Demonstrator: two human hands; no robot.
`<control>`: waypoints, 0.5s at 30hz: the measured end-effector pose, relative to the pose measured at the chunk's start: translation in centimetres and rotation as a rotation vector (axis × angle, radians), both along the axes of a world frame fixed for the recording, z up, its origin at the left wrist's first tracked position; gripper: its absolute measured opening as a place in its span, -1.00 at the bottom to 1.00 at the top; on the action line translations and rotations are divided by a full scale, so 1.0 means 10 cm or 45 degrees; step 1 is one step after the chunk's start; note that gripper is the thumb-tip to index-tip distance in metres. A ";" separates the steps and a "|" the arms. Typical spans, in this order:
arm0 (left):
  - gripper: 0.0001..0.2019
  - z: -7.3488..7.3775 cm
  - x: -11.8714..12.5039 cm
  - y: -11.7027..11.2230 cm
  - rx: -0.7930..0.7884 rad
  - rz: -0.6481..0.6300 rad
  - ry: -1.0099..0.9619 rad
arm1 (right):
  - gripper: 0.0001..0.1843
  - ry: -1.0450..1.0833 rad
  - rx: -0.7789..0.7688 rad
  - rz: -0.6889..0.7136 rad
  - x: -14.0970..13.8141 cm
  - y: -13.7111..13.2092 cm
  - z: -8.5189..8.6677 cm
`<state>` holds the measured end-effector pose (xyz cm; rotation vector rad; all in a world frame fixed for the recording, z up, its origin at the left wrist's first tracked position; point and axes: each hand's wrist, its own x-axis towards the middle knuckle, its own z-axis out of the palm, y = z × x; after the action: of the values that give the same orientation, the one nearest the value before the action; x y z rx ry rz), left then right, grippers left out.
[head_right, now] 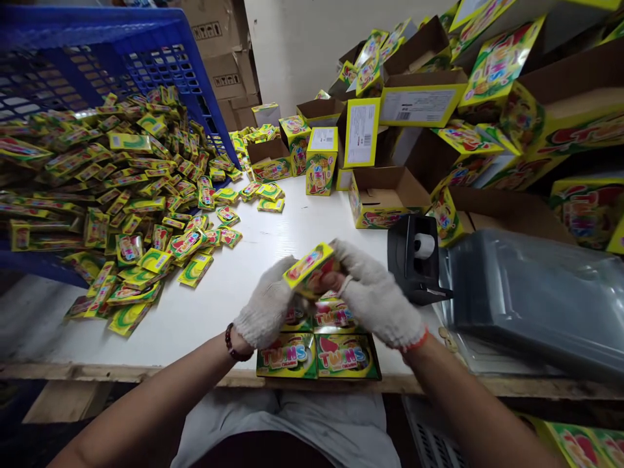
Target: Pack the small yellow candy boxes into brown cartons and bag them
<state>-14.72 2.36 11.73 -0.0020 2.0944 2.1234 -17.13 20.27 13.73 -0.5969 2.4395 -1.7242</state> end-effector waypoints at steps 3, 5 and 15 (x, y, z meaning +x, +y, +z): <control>-0.80 -0.12 -0.03 -0.26 -0.605 0.161 0.427 | -0.53 0.113 0.316 -0.078 -0.22 0.17 -0.04; -0.70 -0.27 -0.04 -0.39 -0.890 0.172 0.606 | -0.59 0.069 0.607 0.000 -0.33 0.20 -0.12; -0.61 -0.82 -0.07 -0.93 -1.084 0.311 0.596 | -0.56 0.841 0.906 0.165 -0.38 0.10 -0.82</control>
<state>-15.45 -6.97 3.57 0.1564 3.2584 1.2250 -20.93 21.28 5.48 -1.3034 3.0503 -0.5431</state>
